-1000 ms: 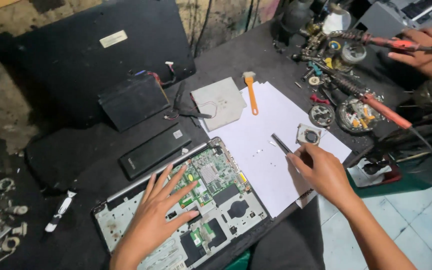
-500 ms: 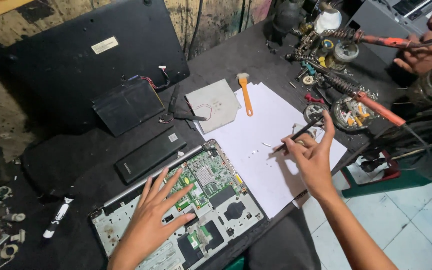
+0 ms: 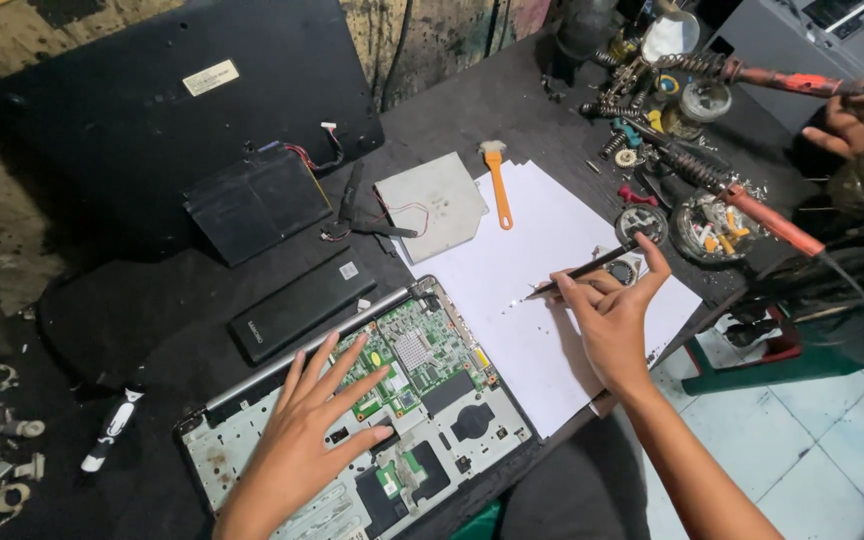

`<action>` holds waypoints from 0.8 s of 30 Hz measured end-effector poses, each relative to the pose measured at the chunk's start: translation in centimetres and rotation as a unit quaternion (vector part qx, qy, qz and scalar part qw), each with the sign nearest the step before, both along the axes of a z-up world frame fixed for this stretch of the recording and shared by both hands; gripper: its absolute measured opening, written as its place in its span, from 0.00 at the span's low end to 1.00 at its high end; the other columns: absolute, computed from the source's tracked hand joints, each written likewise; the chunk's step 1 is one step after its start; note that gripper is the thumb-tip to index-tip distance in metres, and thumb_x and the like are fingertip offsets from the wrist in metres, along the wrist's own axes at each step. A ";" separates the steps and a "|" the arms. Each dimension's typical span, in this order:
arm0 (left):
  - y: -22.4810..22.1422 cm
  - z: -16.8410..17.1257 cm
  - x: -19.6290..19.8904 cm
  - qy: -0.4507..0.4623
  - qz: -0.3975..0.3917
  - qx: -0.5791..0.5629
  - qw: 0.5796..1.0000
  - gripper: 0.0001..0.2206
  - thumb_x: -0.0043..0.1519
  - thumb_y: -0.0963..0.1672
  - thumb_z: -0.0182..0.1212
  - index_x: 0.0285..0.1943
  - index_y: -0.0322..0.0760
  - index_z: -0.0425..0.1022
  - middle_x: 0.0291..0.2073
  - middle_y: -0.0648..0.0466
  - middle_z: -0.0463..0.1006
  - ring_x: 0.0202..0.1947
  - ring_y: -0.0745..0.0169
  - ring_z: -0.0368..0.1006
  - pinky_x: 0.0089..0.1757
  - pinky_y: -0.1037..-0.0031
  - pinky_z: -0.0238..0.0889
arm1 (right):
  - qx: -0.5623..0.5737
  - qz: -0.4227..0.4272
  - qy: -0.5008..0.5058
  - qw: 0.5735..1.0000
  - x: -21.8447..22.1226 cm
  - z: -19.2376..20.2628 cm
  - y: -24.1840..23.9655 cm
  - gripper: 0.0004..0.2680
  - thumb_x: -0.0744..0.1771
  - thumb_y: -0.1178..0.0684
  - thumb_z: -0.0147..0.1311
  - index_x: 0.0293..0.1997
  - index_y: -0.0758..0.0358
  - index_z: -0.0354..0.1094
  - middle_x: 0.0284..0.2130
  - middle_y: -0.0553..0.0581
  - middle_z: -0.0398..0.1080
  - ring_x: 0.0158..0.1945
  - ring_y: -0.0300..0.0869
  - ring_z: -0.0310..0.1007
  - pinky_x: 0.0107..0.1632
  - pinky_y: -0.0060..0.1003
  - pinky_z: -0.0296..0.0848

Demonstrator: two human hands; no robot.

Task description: Repairing a laptop by unscrewing the motherboard, cleaning it with a brush, and repositioning components.

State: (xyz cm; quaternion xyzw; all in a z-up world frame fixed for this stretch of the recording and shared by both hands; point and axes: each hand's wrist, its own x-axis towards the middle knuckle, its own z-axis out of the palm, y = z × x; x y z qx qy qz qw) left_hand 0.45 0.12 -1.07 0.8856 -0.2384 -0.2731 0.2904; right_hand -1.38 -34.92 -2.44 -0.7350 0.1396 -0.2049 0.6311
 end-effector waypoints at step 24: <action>-0.1 1.4 -0.2 0.002 -0.004 -0.042 0.999 0.30 0.65 0.54 0.60 0.79 0.65 0.59 0.82 0.66 0.41 0.81 0.53 0.23 0.70 0.40 0.21 | -0.065 -0.037 -0.051 0.996 -0.7 2.3 0.8 0.28 0.70 0.65 0.56 0.69 0.50 0.34 0.32 0.70 0.70 0.39 0.49 0.76 0.48 0.37 0.77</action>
